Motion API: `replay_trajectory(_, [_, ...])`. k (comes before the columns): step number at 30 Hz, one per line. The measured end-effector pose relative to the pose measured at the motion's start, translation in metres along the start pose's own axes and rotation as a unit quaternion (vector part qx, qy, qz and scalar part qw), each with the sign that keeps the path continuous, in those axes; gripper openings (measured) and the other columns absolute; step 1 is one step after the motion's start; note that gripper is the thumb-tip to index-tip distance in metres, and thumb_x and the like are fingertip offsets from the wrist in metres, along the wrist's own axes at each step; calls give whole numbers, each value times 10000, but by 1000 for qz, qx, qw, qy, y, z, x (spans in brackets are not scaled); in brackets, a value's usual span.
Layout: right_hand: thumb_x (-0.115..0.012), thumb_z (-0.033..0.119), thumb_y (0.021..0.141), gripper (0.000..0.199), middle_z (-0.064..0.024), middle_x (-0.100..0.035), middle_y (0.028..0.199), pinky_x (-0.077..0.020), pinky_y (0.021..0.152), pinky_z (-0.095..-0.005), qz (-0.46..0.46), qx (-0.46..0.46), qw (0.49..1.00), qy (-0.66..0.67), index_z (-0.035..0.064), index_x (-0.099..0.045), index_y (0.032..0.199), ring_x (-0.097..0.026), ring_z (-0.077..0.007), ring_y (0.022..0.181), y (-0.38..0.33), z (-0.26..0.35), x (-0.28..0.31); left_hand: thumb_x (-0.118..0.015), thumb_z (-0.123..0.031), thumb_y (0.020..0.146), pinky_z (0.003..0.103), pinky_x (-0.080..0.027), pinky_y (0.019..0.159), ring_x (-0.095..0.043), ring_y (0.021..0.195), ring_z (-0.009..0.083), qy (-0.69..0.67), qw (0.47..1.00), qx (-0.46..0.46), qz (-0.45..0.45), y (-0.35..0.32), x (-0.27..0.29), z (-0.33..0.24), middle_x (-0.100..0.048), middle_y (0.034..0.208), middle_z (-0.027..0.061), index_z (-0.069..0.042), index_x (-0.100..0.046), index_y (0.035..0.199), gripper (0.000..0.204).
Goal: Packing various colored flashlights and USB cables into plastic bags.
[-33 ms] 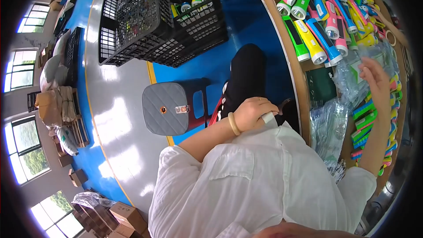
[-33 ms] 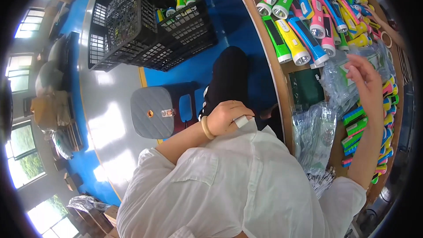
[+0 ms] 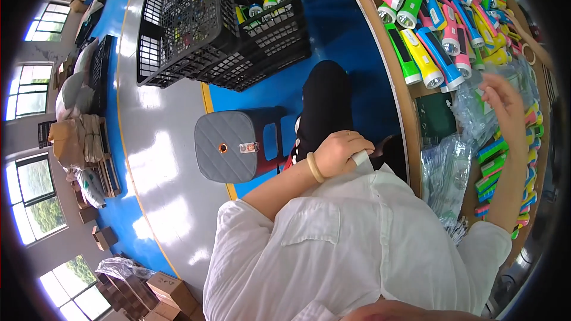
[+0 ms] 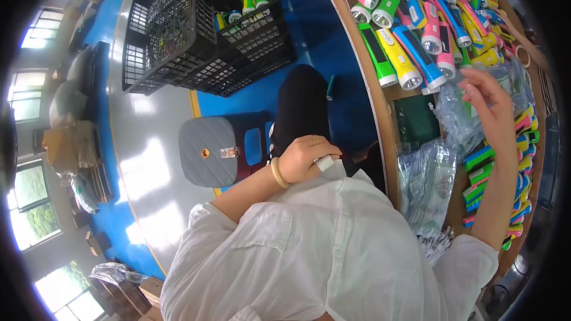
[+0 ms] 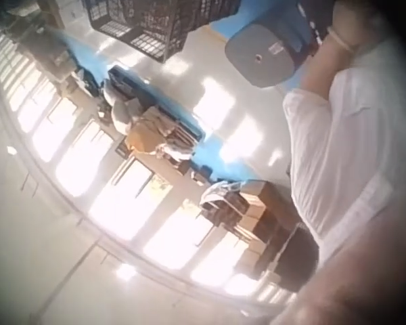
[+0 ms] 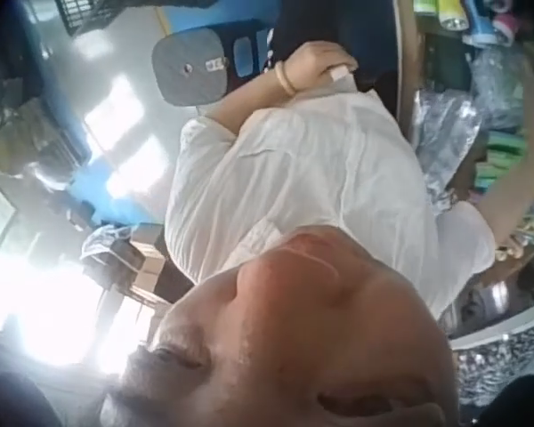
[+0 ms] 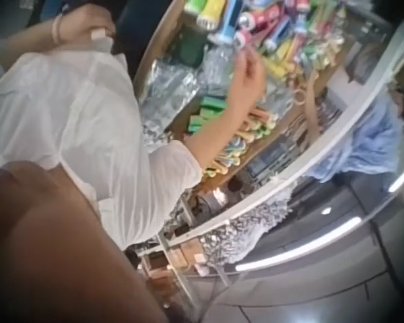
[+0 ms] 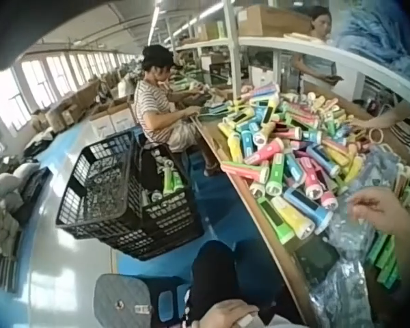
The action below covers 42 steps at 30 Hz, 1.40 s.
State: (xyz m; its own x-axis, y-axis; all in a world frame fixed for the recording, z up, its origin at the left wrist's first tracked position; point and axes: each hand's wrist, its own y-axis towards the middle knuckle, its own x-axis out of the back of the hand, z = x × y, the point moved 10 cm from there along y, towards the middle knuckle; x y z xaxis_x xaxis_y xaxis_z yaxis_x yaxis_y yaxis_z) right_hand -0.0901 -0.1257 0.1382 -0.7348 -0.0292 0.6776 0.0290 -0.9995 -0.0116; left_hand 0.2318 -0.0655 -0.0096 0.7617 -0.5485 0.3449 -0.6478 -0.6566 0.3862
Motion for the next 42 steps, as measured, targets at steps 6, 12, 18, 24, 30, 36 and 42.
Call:
replay_trajectory(6, [-634,100,959,237,-45,-654,880,-509,716,-275,140,148,979,-20,0,-649,1173,-631,-113,800,83,112,-150,-682,-7,786,397,-532,773,-661,823,323,142,978,98,-118,-68,76,58,-693,879,132,-28,-683,936,152])
replay_trajectory(12, [-684,189,879,226,-156,-720,1008,-536,795,-446,285,144,931,-174,69,-685,1070,-682,-352,946,189,89,-382,-743,-148,797,575,-339,1093,-570,1164,309,303,913,216,-167,-114,123,126,-669,1095,92,-74,-671,1085,306])
replay_trajectory(18, [-677,205,862,215,-153,-715,1029,-537,851,-471,372,-15,900,-228,113,-710,1054,-681,-353,996,214,-126,-601,-761,-189,803,589,-275,1142,-558,1224,288,300,873,349,-158,-142,150,235,-662,1155,63,-105,-655,1121,346])
replay_trajectory(24, [-619,145,851,264,-168,-710,1130,-534,923,-469,398,-224,864,-212,123,-737,1087,-669,-360,1085,174,-301,-668,-748,-155,786,544,-275,1153,-596,1157,261,257,869,405,-123,-125,154,289,-680,1075,38,-105,-696,934,164])
replay_trajectory(30, [-599,140,894,302,-199,-674,1208,-515,964,-470,393,-297,851,-185,92,-688,1179,-637,-384,1139,212,-389,-732,-689,-134,800,533,-272,1158,-586,1164,252,225,872,425,-88,-126,162,309,-670,1105,19,-111,-700,966,167])
replay_trajectory(36, [-473,96,944,384,-227,-686,1164,-560,881,-478,343,-270,881,-182,101,-631,1294,-675,-398,1067,264,-435,-810,-635,-79,795,528,-273,1162,-606,1140,270,193,853,479,-82,-131,179,324,-690,1084,43,-91,-698,941,159])
replay_trajectory(42, [-513,116,932,324,-204,-695,1074,-564,813,-470,268,-326,905,-59,107,-650,1226,-685,-382,978,315,-501,-862,-656,-94,779,524,-292,1140,-620,1109,238,182,850,491,-58,-126,184,336,-695,1087,14,-124,-697,929,158])
